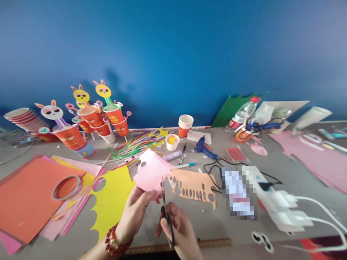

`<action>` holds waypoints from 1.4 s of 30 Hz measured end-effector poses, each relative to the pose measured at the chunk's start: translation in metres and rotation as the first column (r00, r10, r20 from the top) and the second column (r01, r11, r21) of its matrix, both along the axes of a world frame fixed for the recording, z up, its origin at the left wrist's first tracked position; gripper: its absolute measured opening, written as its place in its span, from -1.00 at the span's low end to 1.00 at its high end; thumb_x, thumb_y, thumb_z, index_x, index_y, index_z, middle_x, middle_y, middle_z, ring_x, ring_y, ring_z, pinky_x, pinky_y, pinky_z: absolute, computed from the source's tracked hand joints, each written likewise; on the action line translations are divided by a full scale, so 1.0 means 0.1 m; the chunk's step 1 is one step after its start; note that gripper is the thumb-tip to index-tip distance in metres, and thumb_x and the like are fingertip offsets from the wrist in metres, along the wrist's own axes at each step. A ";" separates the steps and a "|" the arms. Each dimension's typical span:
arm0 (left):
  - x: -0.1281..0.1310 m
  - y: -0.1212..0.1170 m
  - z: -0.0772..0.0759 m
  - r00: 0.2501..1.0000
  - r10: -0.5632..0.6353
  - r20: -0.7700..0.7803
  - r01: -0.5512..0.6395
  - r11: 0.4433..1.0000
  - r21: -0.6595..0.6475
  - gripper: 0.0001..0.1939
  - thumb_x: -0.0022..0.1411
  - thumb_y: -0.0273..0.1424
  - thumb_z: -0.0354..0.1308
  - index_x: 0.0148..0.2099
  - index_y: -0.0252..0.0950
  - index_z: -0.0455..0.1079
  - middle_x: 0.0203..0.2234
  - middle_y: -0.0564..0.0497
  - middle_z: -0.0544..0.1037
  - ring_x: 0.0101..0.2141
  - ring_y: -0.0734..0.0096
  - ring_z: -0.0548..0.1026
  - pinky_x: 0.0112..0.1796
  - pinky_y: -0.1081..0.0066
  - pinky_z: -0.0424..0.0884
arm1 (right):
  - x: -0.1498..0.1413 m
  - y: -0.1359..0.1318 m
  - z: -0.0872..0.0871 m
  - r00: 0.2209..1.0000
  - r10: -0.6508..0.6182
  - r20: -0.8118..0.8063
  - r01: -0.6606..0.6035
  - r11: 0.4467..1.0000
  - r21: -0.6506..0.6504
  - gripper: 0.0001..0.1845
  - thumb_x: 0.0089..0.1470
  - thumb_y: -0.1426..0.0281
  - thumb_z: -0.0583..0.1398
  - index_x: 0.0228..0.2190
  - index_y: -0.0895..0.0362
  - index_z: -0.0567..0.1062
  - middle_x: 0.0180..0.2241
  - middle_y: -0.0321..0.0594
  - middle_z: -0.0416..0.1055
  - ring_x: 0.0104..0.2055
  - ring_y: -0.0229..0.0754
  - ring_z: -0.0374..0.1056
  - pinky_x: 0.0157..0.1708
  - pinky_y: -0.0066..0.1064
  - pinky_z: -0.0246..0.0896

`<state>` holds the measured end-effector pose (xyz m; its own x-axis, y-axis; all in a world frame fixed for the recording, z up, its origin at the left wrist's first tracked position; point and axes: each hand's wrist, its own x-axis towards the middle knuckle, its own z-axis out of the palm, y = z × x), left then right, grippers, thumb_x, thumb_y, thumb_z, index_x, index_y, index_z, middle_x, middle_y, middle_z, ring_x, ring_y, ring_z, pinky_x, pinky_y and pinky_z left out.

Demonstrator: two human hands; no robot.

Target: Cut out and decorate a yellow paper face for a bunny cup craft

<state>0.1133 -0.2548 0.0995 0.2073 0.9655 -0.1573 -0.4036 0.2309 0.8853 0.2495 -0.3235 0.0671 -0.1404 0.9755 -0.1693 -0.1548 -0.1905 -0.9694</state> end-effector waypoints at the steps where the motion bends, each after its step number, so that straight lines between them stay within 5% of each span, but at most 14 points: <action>1: 0.00 0.00 0.00 1.000 0.000 -0.005 0.000 1.000 -0.004 -0.84 0.14 -0.36 0.27 -0.24 -0.33 0.48 -0.41 -0.02 0.58 -0.42 0.39 0.47 -0.29 0.38 0.42 | 0.00 0.00 -0.01 1.000 -0.001 0.005 0.001 1.000 0.006 -0.54 0.16 -0.04 0.18 -0.37 0.12 0.31 -0.55 -0.30 0.45 -0.70 -0.46 -0.06 -0.70 -0.55 -0.25; 19: 0.01 0.00 0.01 1.000 0.018 -0.013 -0.018 1.000 -0.019 -0.84 0.11 -0.36 0.28 -0.25 -0.32 0.49 -0.41 -0.01 0.59 -0.44 0.41 0.47 -0.35 0.42 0.43 | -0.01 0.07 0.10 0.997 -0.032 0.075 0.030 0.999 0.025 -0.53 0.11 -0.03 0.23 -0.45 0.12 0.33 -0.57 -0.34 0.31 -0.56 -0.32 0.20 -0.60 -0.51 -0.04; 33: -0.05 0.02 0.02 0.999 0.005 -0.044 -0.005 1.000 0.006 -0.82 0.12 -0.34 0.31 -0.25 -0.34 0.49 -0.40 -0.05 0.61 -0.41 0.39 0.49 -0.34 0.43 0.45 | 0.01 0.07 0.07 0.999 0.011 0.033 -0.011 1.000 -0.020 -0.49 0.07 -0.12 0.20 -0.42 0.09 0.31 -0.62 -0.35 0.34 -0.73 -0.43 -0.02 -0.74 -0.55 -0.23; 42: -0.10 0.06 0.13 0.995 -0.035 -0.089 0.041 0.997 0.068 -0.83 0.14 -0.33 0.30 -0.28 -0.34 0.49 -0.44 -0.03 0.61 -0.43 0.41 0.48 -0.34 0.44 0.44 | 0.06 0.09 0.14 0.996 0.052 0.069 -0.052 0.999 -0.005 -0.45 0.04 -0.15 0.20 -0.46 0.08 0.29 -0.65 -0.35 0.36 -0.71 -0.39 0.04 -0.68 -0.51 -0.19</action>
<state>0.1036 -0.2488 0.1121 0.2324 0.9665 -0.1090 -0.3162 0.1810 0.9313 0.2553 -0.3145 0.0814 -0.1786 0.9667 -0.1835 -0.0777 -0.1998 -0.9768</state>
